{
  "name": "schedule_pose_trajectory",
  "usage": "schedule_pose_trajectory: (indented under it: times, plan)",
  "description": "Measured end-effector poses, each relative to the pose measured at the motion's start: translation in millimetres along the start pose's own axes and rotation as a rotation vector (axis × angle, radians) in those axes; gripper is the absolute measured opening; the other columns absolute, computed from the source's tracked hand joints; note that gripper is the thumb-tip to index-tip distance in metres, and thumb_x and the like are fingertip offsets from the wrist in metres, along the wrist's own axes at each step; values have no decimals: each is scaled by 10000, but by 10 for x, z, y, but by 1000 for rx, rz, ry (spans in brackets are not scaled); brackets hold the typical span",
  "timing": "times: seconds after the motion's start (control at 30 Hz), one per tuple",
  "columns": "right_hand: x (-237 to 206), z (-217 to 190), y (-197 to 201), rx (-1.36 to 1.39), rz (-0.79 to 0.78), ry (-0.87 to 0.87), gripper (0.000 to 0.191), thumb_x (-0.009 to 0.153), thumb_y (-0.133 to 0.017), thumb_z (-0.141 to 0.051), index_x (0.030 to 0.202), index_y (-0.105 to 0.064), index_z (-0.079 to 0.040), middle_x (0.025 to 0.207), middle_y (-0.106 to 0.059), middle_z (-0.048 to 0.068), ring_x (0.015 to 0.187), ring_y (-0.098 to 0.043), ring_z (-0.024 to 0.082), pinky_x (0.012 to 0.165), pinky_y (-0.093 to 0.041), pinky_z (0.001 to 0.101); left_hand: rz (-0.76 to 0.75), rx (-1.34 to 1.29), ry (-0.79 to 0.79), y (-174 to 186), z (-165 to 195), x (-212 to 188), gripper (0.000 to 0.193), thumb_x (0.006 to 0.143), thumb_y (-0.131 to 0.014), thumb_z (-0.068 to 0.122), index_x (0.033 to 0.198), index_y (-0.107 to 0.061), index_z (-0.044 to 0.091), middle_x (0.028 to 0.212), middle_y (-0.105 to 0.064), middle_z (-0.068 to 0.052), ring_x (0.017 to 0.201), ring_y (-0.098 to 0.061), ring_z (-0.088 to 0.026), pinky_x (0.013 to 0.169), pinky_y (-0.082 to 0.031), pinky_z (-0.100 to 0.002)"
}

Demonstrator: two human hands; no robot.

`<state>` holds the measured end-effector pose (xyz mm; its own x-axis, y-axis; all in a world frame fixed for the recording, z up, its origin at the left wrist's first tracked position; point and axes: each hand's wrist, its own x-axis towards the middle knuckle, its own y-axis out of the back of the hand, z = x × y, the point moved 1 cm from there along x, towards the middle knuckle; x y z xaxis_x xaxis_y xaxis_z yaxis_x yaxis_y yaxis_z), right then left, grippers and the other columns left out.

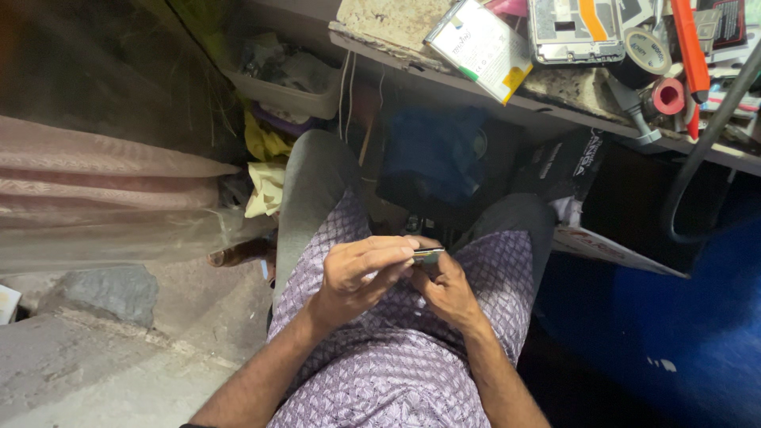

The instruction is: The person holds a green smartphone back cover and repeatedly peels and repositions a flexible ribbon cable attached to it. They manipulate the cable and cover with both hands, occasionally adjusting the alignment of the connector.

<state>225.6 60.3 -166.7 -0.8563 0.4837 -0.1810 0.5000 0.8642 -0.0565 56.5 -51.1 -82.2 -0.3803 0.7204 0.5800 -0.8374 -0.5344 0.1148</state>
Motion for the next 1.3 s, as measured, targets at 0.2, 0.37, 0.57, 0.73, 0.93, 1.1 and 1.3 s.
schedule_pose_trajectory:
  times: [0.2,0.37,0.57,0.73,0.93,1.1,1.3]
  plan:
    - [6,23,3,17,-18,4,468,978,-654,-7,1422,-514,-43,1225,-689,76,1163,-671,163,985,-566,317,-24,-51,46,19,-1,3,317,938,-746,-59,1225,-650,37,1127,-754,-155,995,-788,-237,856,-671,-319]
    - [7,6,9,16,-15,-4,513,955,-628,42,1441,-496,-53,1216,-676,65,1135,-668,158,957,-572,312,-27,-19,10,14,25,28,316,945,-746,-44,1225,-640,57,1130,-743,-148,1023,-777,-256,871,-667,-333]
    - [13,-10,-18,40,-3,17,499,964,-607,57,1438,-496,-48,1198,-672,67,1107,-674,148,930,-583,303,-39,15,19,1,62,90,293,947,-746,-39,1199,-632,60,1176,-736,-165,996,-787,-243,801,-684,-295]
    - [29,-26,-38,0,28,49,480,964,-621,47,1422,-508,-41,1209,-665,60,1118,-652,136,946,-560,290,-43,169,-28,33,128,120,236,943,-743,-32,1149,-636,13,1167,-728,-173,1013,-773,-268,827,-674,-324]
    - [33,-70,-35,-141,60,66,451,934,-671,15,1368,-570,-52,1176,-694,46,1078,-670,129,912,-574,284,-33,175,27,48,123,154,224,917,-763,-22,1117,-662,-4,1063,-736,-152,936,-777,-240,789,-675,-305]
    - [27,-86,-41,-128,67,79,436,940,-689,9,1360,-589,-51,1160,-703,48,1073,-664,124,921,-556,279,31,115,145,48,154,140,190,920,-763,14,1091,-681,18,1014,-741,-111,913,-764,-203,795,-640,-304]
    - [38,-76,-34,-135,61,126,445,930,-695,19,1355,-584,-52,1180,-700,51,1100,-666,130,945,-558,285,17,93,172,58,154,162,179,934,-752,25,1104,-695,24,1027,-741,-109,920,-763,-198,795,-640,-297]
